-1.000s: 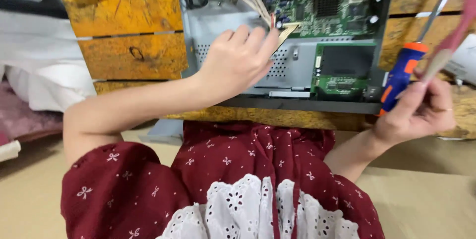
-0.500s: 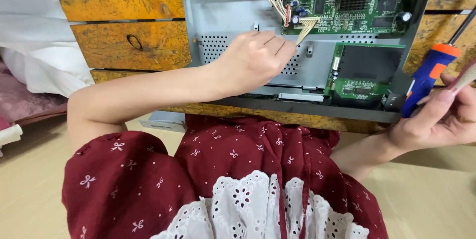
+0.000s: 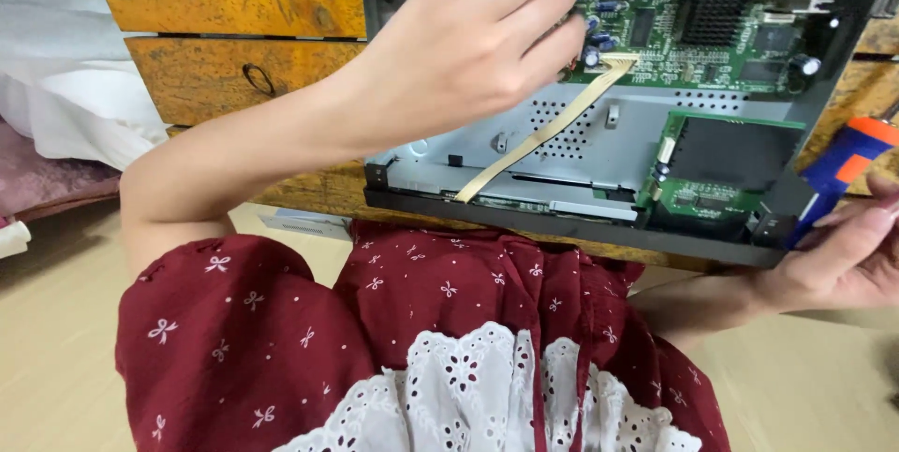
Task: Cleaning circuit boards with a toothbrush and connecting internal cables inside an electronic device.
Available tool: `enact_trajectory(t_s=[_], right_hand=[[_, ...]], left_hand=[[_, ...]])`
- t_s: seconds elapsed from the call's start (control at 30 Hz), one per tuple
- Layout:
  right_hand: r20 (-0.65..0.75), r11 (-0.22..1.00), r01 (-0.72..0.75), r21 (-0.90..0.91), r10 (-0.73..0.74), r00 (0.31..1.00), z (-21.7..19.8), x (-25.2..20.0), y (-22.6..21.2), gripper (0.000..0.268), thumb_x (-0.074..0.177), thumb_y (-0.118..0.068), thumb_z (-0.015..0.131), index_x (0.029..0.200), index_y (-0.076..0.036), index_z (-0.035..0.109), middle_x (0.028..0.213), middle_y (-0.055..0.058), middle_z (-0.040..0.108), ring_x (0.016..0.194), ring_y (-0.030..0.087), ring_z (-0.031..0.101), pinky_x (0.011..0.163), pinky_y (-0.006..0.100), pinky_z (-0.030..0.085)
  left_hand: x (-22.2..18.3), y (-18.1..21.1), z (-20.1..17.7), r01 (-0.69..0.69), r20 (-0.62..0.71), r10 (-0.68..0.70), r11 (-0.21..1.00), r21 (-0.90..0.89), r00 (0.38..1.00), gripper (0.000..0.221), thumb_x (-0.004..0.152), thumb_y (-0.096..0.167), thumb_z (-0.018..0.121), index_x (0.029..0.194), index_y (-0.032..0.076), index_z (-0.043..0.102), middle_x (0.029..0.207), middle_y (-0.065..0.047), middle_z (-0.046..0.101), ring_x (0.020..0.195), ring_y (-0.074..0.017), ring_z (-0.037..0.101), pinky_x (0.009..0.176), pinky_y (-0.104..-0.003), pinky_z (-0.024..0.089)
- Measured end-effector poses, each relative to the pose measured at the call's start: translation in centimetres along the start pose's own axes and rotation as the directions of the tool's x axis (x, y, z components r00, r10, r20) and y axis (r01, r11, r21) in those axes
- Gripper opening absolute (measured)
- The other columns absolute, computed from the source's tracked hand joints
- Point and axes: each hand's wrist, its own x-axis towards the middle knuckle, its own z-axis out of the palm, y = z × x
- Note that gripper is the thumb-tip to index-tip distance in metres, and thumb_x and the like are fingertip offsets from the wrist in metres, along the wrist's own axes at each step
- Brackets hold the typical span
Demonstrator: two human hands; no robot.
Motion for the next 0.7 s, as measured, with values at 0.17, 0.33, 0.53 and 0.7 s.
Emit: enact_trajectory(t_s=[0.17, 0.33, 0.53, 0.7], right_hand=[[-0.003, 1.0, 0.002, 0.017, -0.002, 1.0, -0.6, -0.2, 0.5, 0.029, 0.112, -0.005, 0.042, 0.118, 0.018, 0.058, 0.095, 0.023, 0.054, 0.066, 0.019, 0.034, 0.067, 0.033, 0.031], [-0.03, 0.999, -0.044, 0.012, 0.045, 0.999, -1.0, -0.5, 0.8, 0.034, 0.113, -0.005, 0.043, 0.124, 0.021, 0.061, 0.078, 0.019, 0.047, 0.064, 0.019, 0.033, 0.065, 0.032, 0.028], [-0.007, 0.996, -0.086, -0.019, 0.086, 0.996, -2.0, -0.6, 1.5, 0.038, 0.116, -0.012, 0.044, 0.124, 0.021, 0.061, 0.072, 0.015, 0.043, 0.065, 0.019, 0.036, 0.072, 0.031, 0.034], [0.032, 0.999, 0.033, 0.018, -0.034, 0.999, -2.3, -0.3, 2.2, 0.035, 0.115, -0.009, 0.045, 0.123, 0.021, 0.062, 0.072, 0.019, 0.044, 0.058, 0.018, 0.032, 0.057, 0.031, 0.025]], left_hand=[[-0.3, -0.5, 1.6, -0.01, -0.027, 0.009, 0.999, -0.049, 1.0, 0.007, 0.099, 0.02, 0.067, 0.1, 0.016, 0.062, 0.101, 0.0, 0.057, 0.095, -0.0153, 0.052, 0.097, -0.026, 0.042], [-0.6, -0.6, 2.2, -0.055, -0.034, 0.052, 0.994, -0.096, 0.998, 0.008, 0.097, 0.016, 0.069, 0.092, 0.017, 0.062, 0.097, -0.001, 0.056, 0.091, -0.0165, 0.053, 0.103, -0.027, 0.043], [-0.9, -0.5, 2.5, -0.088, -0.023, 0.086, 0.988, -0.125, 0.996, 0.01, 0.088, 0.015, 0.067, 0.083, 0.017, 0.058, 0.087, 0.001, 0.054, 0.08, -0.0144, 0.049, 0.088, -0.025, 0.043], [-1.0, -0.4, 3.7, -0.062, 0.005, 0.063, 0.991, -0.119, 0.998, 0.007, 0.09, 0.018, 0.067, 0.084, 0.018, 0.064, 0.086, 0.003, 0.058, 0.077, -0.0136, 0.051, 0.087, -0.025, 0.041]])
